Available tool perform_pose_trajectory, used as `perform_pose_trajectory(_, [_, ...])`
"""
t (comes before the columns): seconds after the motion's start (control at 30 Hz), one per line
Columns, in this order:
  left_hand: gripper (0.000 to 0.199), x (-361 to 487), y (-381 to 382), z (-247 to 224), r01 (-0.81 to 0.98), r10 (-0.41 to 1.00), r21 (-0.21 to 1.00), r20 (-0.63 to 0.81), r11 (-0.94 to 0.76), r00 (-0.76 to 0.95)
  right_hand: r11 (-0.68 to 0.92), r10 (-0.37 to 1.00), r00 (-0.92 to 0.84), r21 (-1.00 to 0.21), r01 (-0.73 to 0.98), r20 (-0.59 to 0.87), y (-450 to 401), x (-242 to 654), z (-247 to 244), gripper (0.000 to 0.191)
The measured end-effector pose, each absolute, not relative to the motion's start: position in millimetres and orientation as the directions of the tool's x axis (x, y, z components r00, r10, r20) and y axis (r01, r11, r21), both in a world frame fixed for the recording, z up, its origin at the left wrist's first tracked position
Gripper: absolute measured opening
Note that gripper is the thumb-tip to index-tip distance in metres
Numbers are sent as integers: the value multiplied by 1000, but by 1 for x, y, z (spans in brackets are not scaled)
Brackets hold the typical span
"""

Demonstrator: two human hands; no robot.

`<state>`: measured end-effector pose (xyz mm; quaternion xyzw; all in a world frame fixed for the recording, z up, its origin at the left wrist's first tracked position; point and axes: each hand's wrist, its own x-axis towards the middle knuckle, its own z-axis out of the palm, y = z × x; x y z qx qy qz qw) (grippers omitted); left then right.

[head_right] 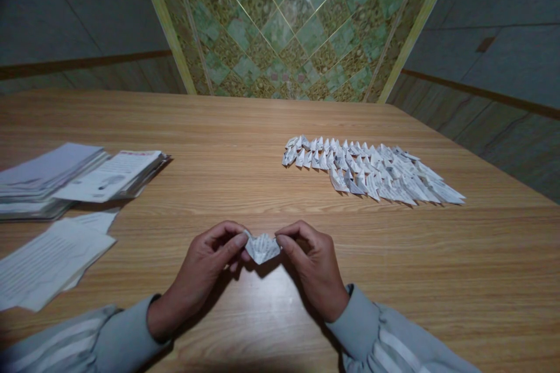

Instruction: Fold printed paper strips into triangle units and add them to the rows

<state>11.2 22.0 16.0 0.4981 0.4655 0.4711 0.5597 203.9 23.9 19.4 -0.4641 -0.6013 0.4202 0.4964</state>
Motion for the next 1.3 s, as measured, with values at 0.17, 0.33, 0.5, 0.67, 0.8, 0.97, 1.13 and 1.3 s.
perform_pose_trajectory(0.17, [23, 12, 24, 14, -193, 996, 980, -31, 48, 89, 223, 974, 14, -965, 139, 227, 27, 205, 16, 19])
perform_pose_trajectory(0.33, [26, 13, 24, 15, -296, 995, 951, -72, 90, 69, 279, 957, 20, -933, 227, 290, 23, 206, 14, 17])
perform_pose_trajectory(0.5, [24, 12, 20, 11, -205, 998, 979, 11, 1, 57, 541, 841, -236, -741, 398, 487, 19, 206, 25, 18])
perform_pose_trajectory(0.67, [21, 12, 18, 9, -166, 995, 986, 43, -28, 87, 669, 741, -377, -567, 480, 555, 19, 206, 32, 16])
perform_pose_trajectory(0.8, [22, 13, 17, 13, -144, 994, 989, 49, -34, 102, 657, 748, -352, -550, 516, 563, 20, 206, 29, 16])
perform_pose_trajectory(0.97, [23, 15, 16, 15, -239, 992, 971, 8, 22, 125, 637, 768, -319, -612, 468, 556, 20, 204, 30, 6])
perform_pose_trajectory(1.13, [17, 12, 18, 11, -302, 991, 953, 22, 20, 135, 525, 851, -237, -742, 416, 469, 22, 205, 28, 11])
perform_pose_trajectory(1.3, [27, 13, 19, 13, -317, 983, 947, 5, 54, 183, 567, 821, -241, -686, 457, 518, 23, 204, 27, 13])
